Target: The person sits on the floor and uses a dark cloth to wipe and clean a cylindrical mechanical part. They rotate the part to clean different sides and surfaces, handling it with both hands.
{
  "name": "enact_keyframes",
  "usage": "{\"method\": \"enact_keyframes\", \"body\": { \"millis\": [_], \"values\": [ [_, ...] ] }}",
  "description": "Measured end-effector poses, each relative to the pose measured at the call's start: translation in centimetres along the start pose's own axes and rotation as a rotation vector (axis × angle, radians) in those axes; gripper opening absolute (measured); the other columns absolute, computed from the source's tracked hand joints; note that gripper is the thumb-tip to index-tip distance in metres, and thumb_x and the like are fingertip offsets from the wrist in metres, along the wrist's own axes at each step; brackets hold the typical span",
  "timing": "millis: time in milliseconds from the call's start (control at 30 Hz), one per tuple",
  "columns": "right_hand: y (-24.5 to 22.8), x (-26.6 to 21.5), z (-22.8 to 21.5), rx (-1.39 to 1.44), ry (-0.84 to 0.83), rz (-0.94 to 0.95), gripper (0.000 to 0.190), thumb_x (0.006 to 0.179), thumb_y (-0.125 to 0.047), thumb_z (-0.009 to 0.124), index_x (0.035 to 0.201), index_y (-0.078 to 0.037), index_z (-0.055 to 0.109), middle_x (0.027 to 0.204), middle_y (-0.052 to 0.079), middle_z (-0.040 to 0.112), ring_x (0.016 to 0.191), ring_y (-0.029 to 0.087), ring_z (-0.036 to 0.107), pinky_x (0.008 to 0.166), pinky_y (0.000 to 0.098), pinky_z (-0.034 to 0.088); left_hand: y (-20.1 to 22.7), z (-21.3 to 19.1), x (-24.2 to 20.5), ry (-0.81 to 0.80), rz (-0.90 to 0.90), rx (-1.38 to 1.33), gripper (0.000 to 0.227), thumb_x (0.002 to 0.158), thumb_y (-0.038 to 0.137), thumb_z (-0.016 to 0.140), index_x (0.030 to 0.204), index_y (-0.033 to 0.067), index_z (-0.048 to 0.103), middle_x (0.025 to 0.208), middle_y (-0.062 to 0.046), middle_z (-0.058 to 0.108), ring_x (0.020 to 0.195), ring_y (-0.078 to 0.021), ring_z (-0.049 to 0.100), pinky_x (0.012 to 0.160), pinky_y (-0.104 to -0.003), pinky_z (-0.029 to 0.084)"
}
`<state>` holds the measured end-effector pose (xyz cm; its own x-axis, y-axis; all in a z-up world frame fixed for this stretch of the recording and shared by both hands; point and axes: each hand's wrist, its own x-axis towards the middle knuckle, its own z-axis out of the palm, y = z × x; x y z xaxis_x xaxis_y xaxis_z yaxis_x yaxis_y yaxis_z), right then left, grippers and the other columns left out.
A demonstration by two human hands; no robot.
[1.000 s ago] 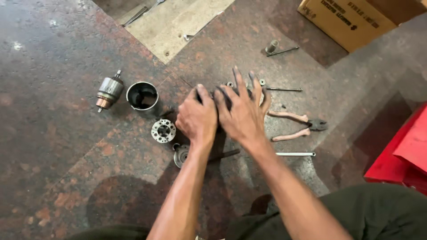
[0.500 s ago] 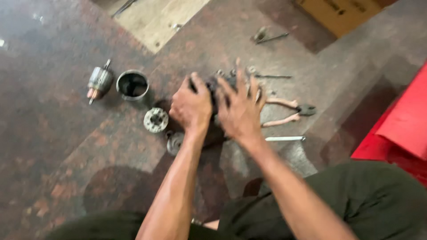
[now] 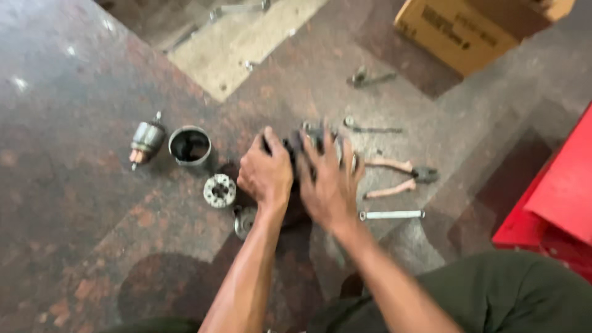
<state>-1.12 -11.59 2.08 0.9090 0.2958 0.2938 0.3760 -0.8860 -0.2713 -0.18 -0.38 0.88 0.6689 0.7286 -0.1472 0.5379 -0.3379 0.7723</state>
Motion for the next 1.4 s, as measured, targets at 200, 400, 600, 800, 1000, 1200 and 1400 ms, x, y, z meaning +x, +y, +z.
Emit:
{"method": "enact_keyframes", "body": {
  "millis": [200,400,600,800,1000,1200,1400],
  "values": [
    [-0.4,-1.6,-0.6,-0.008,0.017,-0.013,0.048,0.102,-0.038,0.052,0.146,-0.021,0.062,0.165,0.013,0.035,0.149,0.039,0.030,0.117,0.0641,0.016,0.8,-0.1,1.1,0.007,0.031,-0.009,0.048,0.098,0.051,0.048,0.116,0.0186,0.078,0.098,-0.023,0.075,0.093,-0.0465,0.070,0.083,-0.057,0.053],
    [0.8,0.9,0.1,-0.011,-0.075,-0.009,0.036,0.105,-0.038,0.059,0.136,-0.022,0.068,0.166,0.010,0.039,0.149,0.039,0.030,0.118,0.0610,0.018,-0.7,0.4,-0.1,-0.040,0.020,0.027,0.053,0.099,0.052,0.043,0.116,0.0166,0.077,0.096,-0.023,0.075,0.092,-0.0471,0.069,0.081,-0.058,0.052],
    [0.8,-1.0,-1.4,0.164,0.003,-0.058,0.062,0.083,-0.032,0.078,0.138,-0.006,0.065,0.148,0.021,0.047,0.135,0.046,0.035,0.110,0.0594,0.028,-2.2,1.5,0.8,-0.060,0.010,-0.034,0.064,0.104,0.056,0.036,0.101,0.0088,0.079,0.091,-0.027,0.073,0.091,-0.0489,0.069,0.084,-0.059,0.050],
    [0.8,-1.0,-2.9,0.246,0.089,-0.037,0.042,0.084,-0.012,0.073,0.125,-0.002,0.068,0.128,0.020,0.059,0.122,0.041,0.052,0.106,0.0484,0.043,-2.1,1.0,-0.1,-0.055,0.079,-0.122,0.063,0.103,0.054,0.038,0.096,0.0066,0.079,0.087,-0.027,0.071,0.089,-0.0495,0.067,0.080,-0.059,0.050],
    [-0.8,-2.1,-3.7,0.378,0.139,-0.017,0.036,0.091,-0.008,0.067,0.126,0.002,0.066,0.116,0.023,0.058,0.110,0.038,0.059,0.096,0.0452,0.050,-3.0,1.2,-1.9,0.134,0.320,-0.215,0.056,0.104,0.048,0.045,0.099,0.0034,0.078,0.106,-0.022,0.075,0.099,-0.0460,0.067,0.085,-0.054,0.051],
    [-2.5,-3.3,-3.0,0.404,0.152,0.018,0.034,0.095,-0.010,0.066,0.128,-0.002,0.069,0.115,0.024,0.055,0.106,0.039,0.061,0.093,0.0433,0.051,-4.9,3.2,-1.7,0.145,0.284,-0.261,0.055,0.103,0.050,0.056,0.102,-0.0007,0.079,0.114,-0.030,0.069,0.108,-0.0490,0.063,0.092,-0.051,0.049],
    [-2.9,-4.3,-2.9,0.264,0.032,-0.003,0.038,0.097,-0.017,0.066,0.133,-0.004,0.068,0.134,0.026,0.047,0.117,0.041,0.054,0.097,0.0496,0.045,-3.8,2.1,-0.3,-0.058,0.065,-0.391,0.053,0.096,0.050,0.063,0.093,-0.0018,0.076,0.092,-0.023,0.075,0.081,-0.0393,0.071,0.076,-0.048,0.051]
  ]
}}
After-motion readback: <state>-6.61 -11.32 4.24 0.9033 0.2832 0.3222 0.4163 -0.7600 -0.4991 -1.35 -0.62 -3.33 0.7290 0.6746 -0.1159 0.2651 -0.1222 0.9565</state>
